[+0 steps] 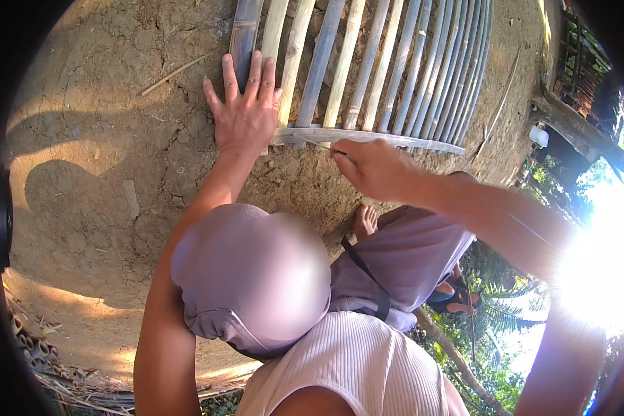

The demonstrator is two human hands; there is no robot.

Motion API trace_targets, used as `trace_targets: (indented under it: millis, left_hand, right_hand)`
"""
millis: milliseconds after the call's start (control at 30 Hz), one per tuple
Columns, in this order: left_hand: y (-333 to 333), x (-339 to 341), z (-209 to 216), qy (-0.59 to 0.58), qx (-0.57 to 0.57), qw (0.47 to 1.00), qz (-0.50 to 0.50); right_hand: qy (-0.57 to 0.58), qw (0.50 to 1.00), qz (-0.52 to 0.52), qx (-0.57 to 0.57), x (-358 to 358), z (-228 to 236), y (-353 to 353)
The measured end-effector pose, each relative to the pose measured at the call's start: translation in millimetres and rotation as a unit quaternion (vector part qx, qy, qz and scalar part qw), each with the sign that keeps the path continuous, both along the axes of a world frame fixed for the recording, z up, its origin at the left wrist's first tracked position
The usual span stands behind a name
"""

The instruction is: The person assembles a bamboo panel by inserting bamboo strips into a frame, marking them with a knife, and securing them using a small axe and hand saw.

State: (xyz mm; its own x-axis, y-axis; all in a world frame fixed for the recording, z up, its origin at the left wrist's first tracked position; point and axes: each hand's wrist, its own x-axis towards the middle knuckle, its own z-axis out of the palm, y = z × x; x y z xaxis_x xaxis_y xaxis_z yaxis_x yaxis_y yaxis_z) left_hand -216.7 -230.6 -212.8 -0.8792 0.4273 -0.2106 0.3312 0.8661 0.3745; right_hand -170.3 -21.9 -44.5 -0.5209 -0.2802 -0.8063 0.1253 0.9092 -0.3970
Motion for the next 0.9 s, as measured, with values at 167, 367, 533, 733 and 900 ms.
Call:
trace_targets:
  millis: [167, 367, 533, 733, 900]
  left_hand:
    - [-3, 4, -3, 0.031, -0.029, 0.999, -0.006]
    - [-2, 6, -2, 0.040, -0.018, 0.999, 0.013]
    - [9, 14, -4, 0.069, -0.018, 0.997, 0.002]
    - [-5, 9, -15, 0.142, 0.024, 0.989, 0.035]
    - [3, 6, -15, 0.169, -0.016, 0.985, 0.004]
  right_hand:
    - [-0.245, 0.753, -0.609, 0.053, 25, 15, -42]
    - [-0.004, 0.923, 0.365, 0.121, -40, 8, 1]
    - [-0.044, 0.848, 0.496, 0.182, -64, 30, -19]
    - [-0.311, 0.797, -0.510, -0.089, 29, 24, 5]
    - [0.104, 0.986, -0.122, -0.041, 148, 83, 93]
